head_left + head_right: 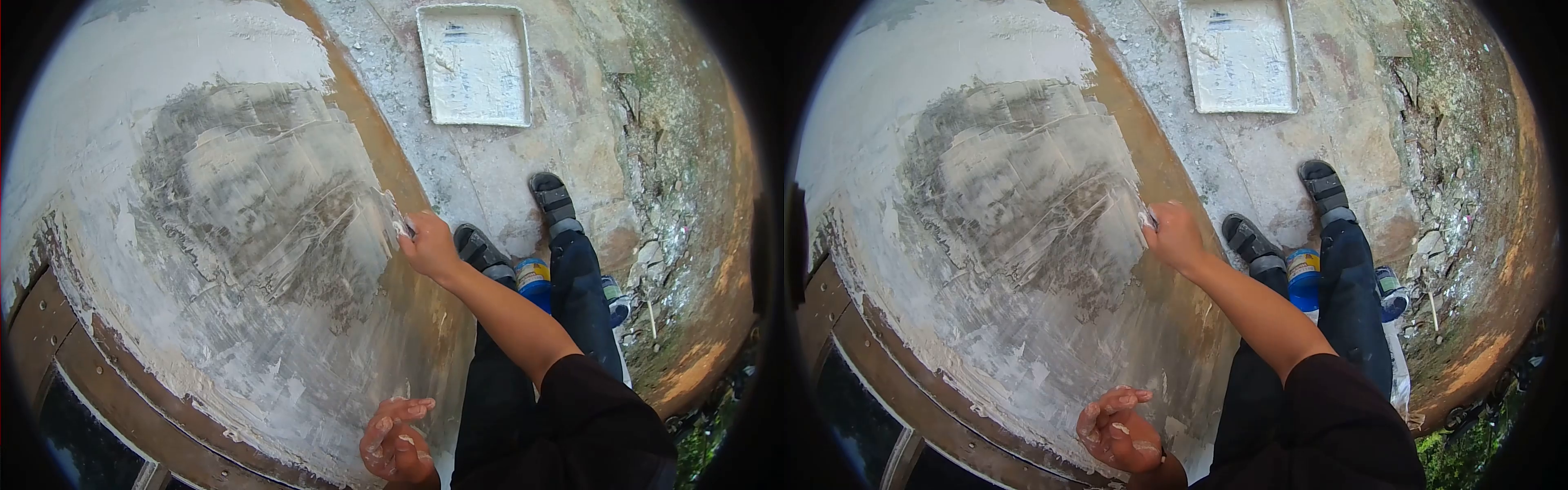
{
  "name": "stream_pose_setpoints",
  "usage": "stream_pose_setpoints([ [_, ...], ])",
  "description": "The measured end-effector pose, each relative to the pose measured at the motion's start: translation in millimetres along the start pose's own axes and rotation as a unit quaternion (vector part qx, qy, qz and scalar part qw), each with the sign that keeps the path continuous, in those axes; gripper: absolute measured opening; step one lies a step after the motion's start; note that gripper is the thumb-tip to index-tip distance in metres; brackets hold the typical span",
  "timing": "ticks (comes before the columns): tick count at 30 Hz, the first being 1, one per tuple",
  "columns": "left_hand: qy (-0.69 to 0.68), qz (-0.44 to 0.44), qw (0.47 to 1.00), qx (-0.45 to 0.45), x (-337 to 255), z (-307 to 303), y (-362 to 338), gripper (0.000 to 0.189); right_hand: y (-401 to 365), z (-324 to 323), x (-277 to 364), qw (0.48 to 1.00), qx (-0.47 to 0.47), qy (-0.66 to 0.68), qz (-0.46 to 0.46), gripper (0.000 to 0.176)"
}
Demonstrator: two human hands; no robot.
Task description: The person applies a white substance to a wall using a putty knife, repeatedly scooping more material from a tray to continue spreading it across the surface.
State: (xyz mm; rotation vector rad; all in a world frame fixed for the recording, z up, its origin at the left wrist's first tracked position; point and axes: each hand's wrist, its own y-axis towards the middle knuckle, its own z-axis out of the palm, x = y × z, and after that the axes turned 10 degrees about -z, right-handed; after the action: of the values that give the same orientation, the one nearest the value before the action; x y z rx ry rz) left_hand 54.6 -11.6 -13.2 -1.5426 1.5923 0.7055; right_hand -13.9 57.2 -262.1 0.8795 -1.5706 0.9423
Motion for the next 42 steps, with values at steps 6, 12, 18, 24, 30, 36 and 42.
stream_pose_setpoints([
  [6,0.011,-0.009,1.000,-0.023,-4,-4,3,0.044,8,56,59,0.989,-0.003,0.011,-0.148,0.020],
  [12,-0.010,0.012,1.000,-0.011,-11,-5,9,0.044,-6,18,144,0.970,0.046,0.104,-0.216,0.023],
  [18,0.000,0.002,1.000,0.007,-15,-3,17,0.045,-11,-32,89,0.982,0.003,0.157,-0.110,0.015],
  [24,0.010,-0.012,1.000,0.006,5,11,26,0.044,-5,13,-29,0.996,-0.006,-0.089,-0.013,0.012],
  [30,-0.028,-0.026,0.999,-0.012,14,23,39,0.044,6,68,45,0.993,-0.002,-0.030,-0.110,0.021],
  [36,-0.091,-0.021,0.995,0.019,-10,31,55,0.040,6,-2,120,0.987,0.020,0.087,-0.132,0.017],
  [42,-0.043,-0.077,0.993,0.076,-35,99,98,0.040,49,-125,58,0.985,0.075,0.153,0.028,0.013],
])
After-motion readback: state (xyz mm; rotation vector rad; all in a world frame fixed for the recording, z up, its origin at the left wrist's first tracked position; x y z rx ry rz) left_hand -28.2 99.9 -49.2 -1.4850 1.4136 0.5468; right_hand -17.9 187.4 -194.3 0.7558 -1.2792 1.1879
